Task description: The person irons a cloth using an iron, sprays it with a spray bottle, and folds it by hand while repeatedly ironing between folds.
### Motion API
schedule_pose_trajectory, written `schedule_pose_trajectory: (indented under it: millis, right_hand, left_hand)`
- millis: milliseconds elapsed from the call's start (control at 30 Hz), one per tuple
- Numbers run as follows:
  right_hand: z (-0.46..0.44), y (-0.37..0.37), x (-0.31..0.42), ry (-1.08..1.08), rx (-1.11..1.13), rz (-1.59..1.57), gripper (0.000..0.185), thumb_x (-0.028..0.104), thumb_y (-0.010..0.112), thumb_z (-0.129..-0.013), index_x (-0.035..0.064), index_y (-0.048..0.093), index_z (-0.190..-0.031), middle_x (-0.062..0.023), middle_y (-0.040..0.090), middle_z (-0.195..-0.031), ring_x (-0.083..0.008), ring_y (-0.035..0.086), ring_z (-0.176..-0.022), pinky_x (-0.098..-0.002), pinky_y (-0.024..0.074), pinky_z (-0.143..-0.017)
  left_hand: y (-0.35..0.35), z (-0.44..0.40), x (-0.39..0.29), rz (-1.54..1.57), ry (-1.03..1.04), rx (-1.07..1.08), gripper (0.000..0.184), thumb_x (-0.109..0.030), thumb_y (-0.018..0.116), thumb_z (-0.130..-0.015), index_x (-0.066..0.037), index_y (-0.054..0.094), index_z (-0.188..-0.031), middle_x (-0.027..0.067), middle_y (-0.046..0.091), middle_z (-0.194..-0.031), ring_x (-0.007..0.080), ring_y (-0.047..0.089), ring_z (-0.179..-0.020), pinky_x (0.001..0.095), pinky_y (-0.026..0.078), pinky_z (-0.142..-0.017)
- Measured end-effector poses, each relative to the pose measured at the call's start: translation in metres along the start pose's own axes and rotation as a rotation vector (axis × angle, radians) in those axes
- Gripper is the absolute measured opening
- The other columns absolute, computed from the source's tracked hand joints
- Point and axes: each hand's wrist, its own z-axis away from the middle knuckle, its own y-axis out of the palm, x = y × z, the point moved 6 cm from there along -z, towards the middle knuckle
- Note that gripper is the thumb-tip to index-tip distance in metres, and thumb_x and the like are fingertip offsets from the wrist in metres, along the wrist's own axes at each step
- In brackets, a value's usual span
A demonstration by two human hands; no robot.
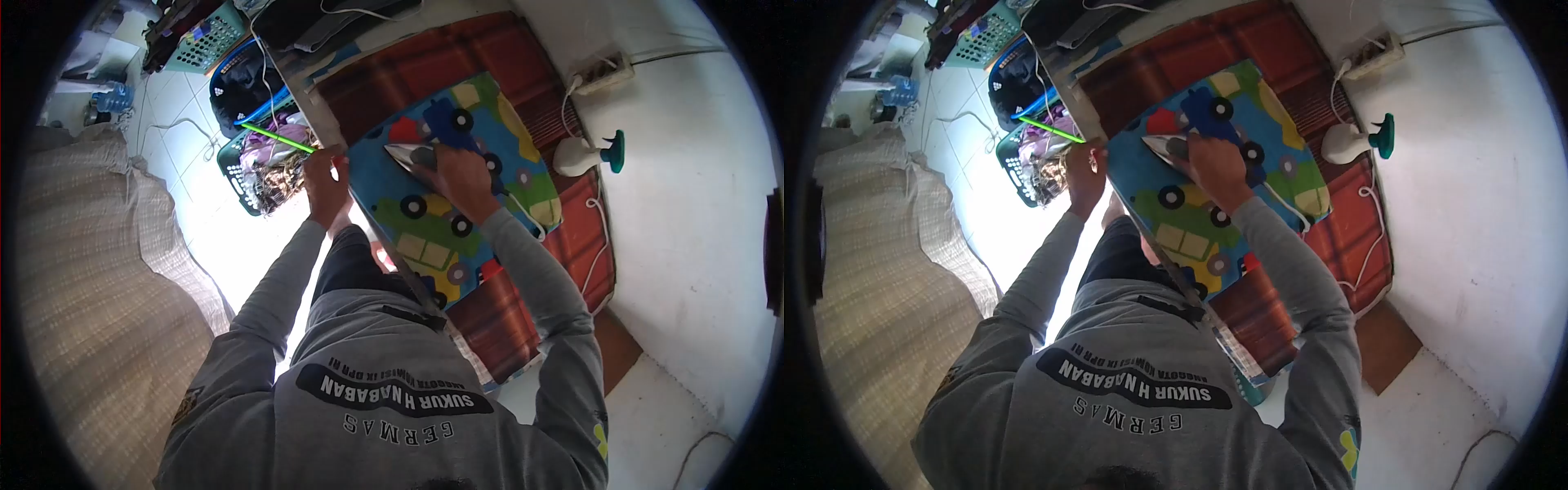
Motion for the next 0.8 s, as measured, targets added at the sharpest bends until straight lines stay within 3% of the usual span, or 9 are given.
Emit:
schedule_pose_trajectory:
  millis: [100,167,200,300,333,400,633,733,800]
  right_hand:
    - [-0.015,0.004,0.011,0.158,0.082,-0.081,0.057,0.061,0.076,-0.091,0.0085,0.076,-0.112,-0.0164,0.077,-0.088,-0.039,0.076,-0.08,-0.0507,0.0609,-0.079]
    - [-0.025,0.009,0.013,0.156,0.169,-0.089,0.051,0.059,0.077,-0.09,0.0094,0.077,-0.1,-0.0146,0.077,-0.085,-0.0376,0.076,-0.078,-0.0485,0.0613,-0.073]
    - [-0.017,0.006,0.022,0.174,0.161,-0.092,0.051,0.059,0.077,-0.09,0.0094,0.077,-0.1,-0.0146,0.077,-0.085,-0.0376,0.076,-0.078,-0.0485,0.0613,-0.073]
    - [0.03,0.011,0.077,-0.115,0.262,-0.029,0.048,0.057,0.077,-0.09,0.0091,0.076,-0.09,-0.0144,0.074,-0.077,-0.0361,0.076,-0.073,-0.0485,0.0599,-0.066]
    - [0.056,0.019,0.092,-0.178,0.258,-0.05,0.048,0.057,0.077,-0.09,0.0087,0.075,-0.091,-0.0137,0.073,-0.074,-0.0361,0.075,-0.07,-0.0489,0.0595,-0.065]
    - [0.11,0.002,0.108,-0.198,0.197,-0.151,0.032,0.039,0.081,-0.086,0.0106,0.07,-0.097,-0.0139,0.074,-0.091,-0.0335,0.075,-0.082,-0.0463,0.0589,-0.071]
    - [0.295,-0.032,0.072,0.071,0.237,-0.308,0.032,0.031,0.074,-0.093,0.0073,0.072,-0.114,-0.0148,0.075,-0.098,-0.0359,0.075,-0.088,-0.0487,0.0602,-0.077]
    - [0.35,-0.052,0.067,0.281,0.312,-0.268,0.029,0.033,0.076,-0.095,0.009,0.075,-0.111,-0.0157,0.077,-0.09,-0.0357,0.076,-0.075,-0.0482,0.0603,-0.069]
    - [0.373,-0.058,0.061,0.574,0.562,-0.297,0.041,0.042,0.075,-0.095,0.0042,0.073,-0.11,-0.0191,0.076,-0.099,-0.0375,0.076,-0.087,-0.0484,0.0611,-0.076]
  left_hand:
    - [-0.005,0.007,0.043,0.295,-0.246,0.04,0.026,-0.022,0.068,-0.105,-0.005,0.074,-0.124,0.0109,0.076,-0.091,0.0207,0.071,-0.078,0.0352,0.058,-0.073]
    - [0.0,0.007,0.066,0.516,-0.303,0.043,0.025,-0.022,0.066,-0.106,-0.003,0.074,-0.121,0.0097,0.078,-0.095,0.0194,0.072,-0.078,0.0348,0.058,-0.072]
    - [-0.003,0.004,0.061,0.608,-0.543,0.167,0.025,-0.022,0.066,-0.106,-0.001,0.074,-0.118,0.0086,0.078,-0.094,0.0177,0.072,-0.078,0.0333,0.058,-0.074]
    - [0.009,0.002,0.047,0.54,-0.455,0.319,0.026,-0.023,0.069,-0.105,-0.001,0.074,-0.119,0.008,0.077,-0.091,0.0165,0.071,-0.078,0.0324,0.056,-0.074]
    - [0.011,0.0,0.041,0.449,-0.222,0.239,0.024,-0.023,0.072,-0.103,-0.001,0.073,-0.113,0.0072,0.075,-0.087,0.0162,0.071,-0.078,0.0323,0.055,-0.075]
    - [0.015,-0.002,0.041,0.445,-0.217,0.224,0.023,-0.023,0.073,-0.102,-0.001,0.072,-0.11,0.0075,0.075,-0.086,0.0162,0.071,-0.079,0.0327,0.055,-0.075]
    - [0.02,-0.004,0.042,0.338,-0.181,0.081,0.021,-0.022,0.073,-0.099,-0.002,0.068,-0.1,0.0133,0.072,-0.084,0.0251,0.07,-0.081,0.0403,0.054,-0.076]
    - [0.018,-0.014,0.037,0.205,-0.161,0.084,0.023,-0.024,0.071,-0.098,-0.001,0.067,-0.099,0.0172,0.071,-0.087,0.0325,0.07,-0.083,0.0448,0.054,-0.076]
    - [0.011,-0.027,0.013,0.064,-0.043,0.065,0.022,-0.024,0.069,-0.098,-0.001,0.067,-0.099,0.018,0.071,-0.088,0.0358,0.07,-0.085,0.0475,0.054,-0.078]
